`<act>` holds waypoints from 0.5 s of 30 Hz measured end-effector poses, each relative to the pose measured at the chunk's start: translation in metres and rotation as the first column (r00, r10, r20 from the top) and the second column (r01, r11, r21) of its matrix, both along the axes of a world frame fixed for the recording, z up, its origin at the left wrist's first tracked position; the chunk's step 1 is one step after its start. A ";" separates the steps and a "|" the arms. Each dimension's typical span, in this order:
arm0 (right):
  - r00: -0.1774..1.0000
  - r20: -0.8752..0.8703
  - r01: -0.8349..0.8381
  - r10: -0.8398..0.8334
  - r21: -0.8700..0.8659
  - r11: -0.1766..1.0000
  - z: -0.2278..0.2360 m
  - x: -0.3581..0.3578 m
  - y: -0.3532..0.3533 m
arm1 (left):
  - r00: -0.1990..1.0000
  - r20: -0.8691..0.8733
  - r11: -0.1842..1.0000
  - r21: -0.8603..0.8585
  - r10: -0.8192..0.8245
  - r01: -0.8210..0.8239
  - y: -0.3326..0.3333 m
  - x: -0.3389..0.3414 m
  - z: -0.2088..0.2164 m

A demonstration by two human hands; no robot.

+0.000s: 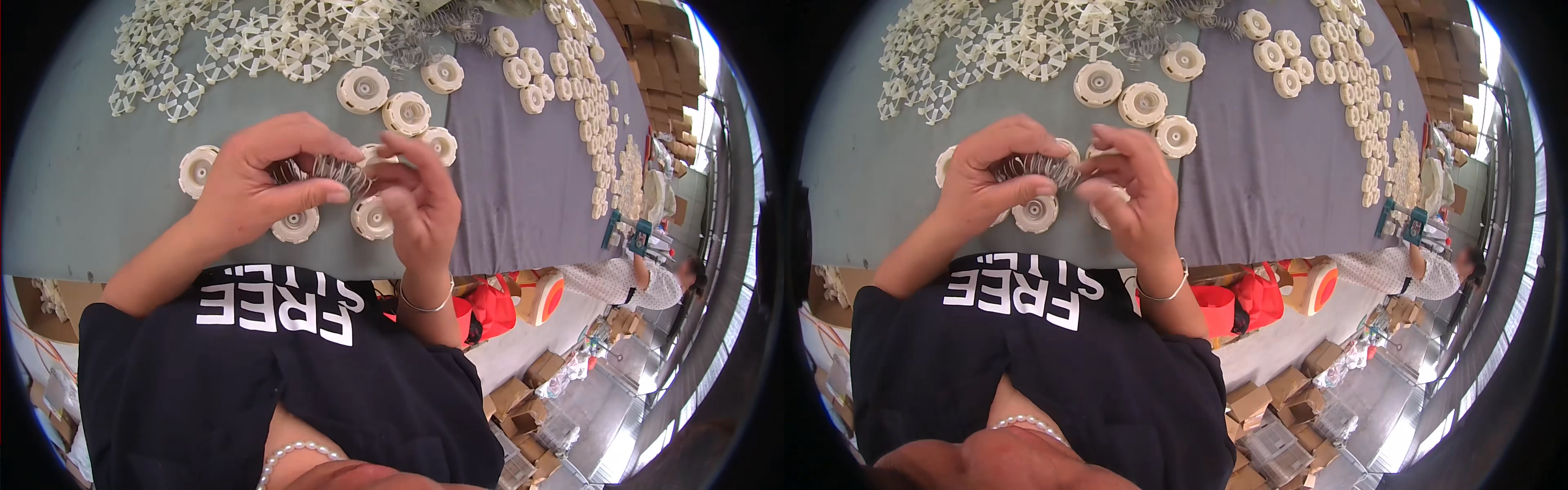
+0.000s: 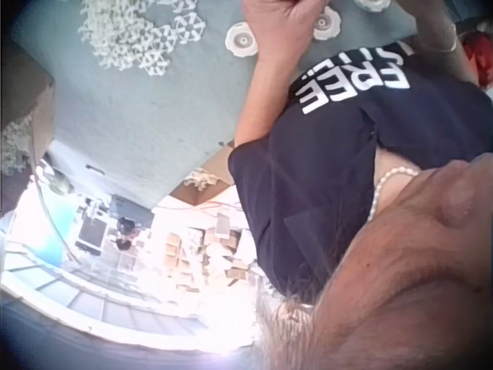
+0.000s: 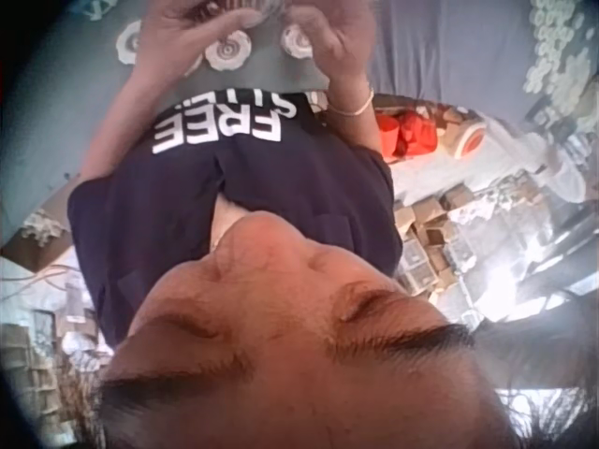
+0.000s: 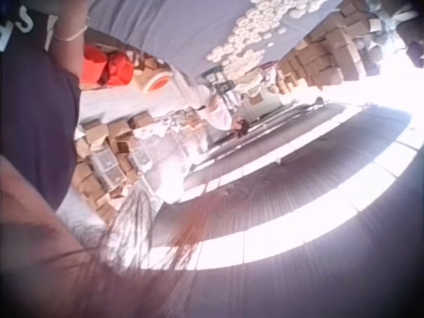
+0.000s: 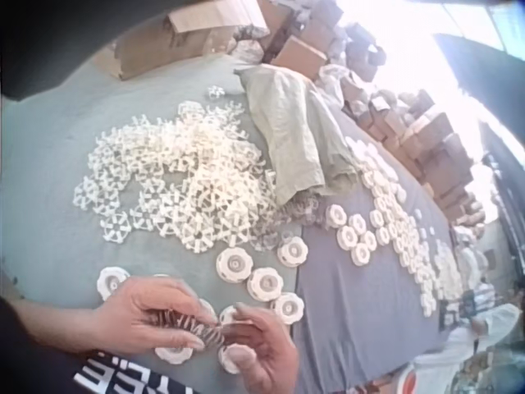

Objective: The person assembles small white plastic components on a table. They pick up circular bases and star-shaped inserts, fit them together, and place the assembled units into a cardboard box. The person also briefly uses a red marker to write on the box.

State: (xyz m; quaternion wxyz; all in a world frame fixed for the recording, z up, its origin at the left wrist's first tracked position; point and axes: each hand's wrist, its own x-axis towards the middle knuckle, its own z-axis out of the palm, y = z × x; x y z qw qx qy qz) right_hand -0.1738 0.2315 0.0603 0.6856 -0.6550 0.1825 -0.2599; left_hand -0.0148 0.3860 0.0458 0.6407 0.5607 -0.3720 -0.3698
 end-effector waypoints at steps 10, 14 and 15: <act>0.965 0.196 0.033 0.171 -0.744 0.668 -0.005 0.004 -0.004 | 0.695 -0.718 0.935 0.225 -0.030 0.272 0.004 0.014 0.008; 0.998 0.045 -0.002 0.036 -0.596 0.803 -0.014 -0.005 -0.007 | 0.736 -0.677 0.961 0.219 0.024 0.169 0.002 0.002 0.008; 1.000 -0.026 -0.021 0.008 -0.578 0.816 -0.013 -0.009 -0.011 | 0.806 -0.591 0.957 0.248 0.026 0.151 0.002 0.002 0.005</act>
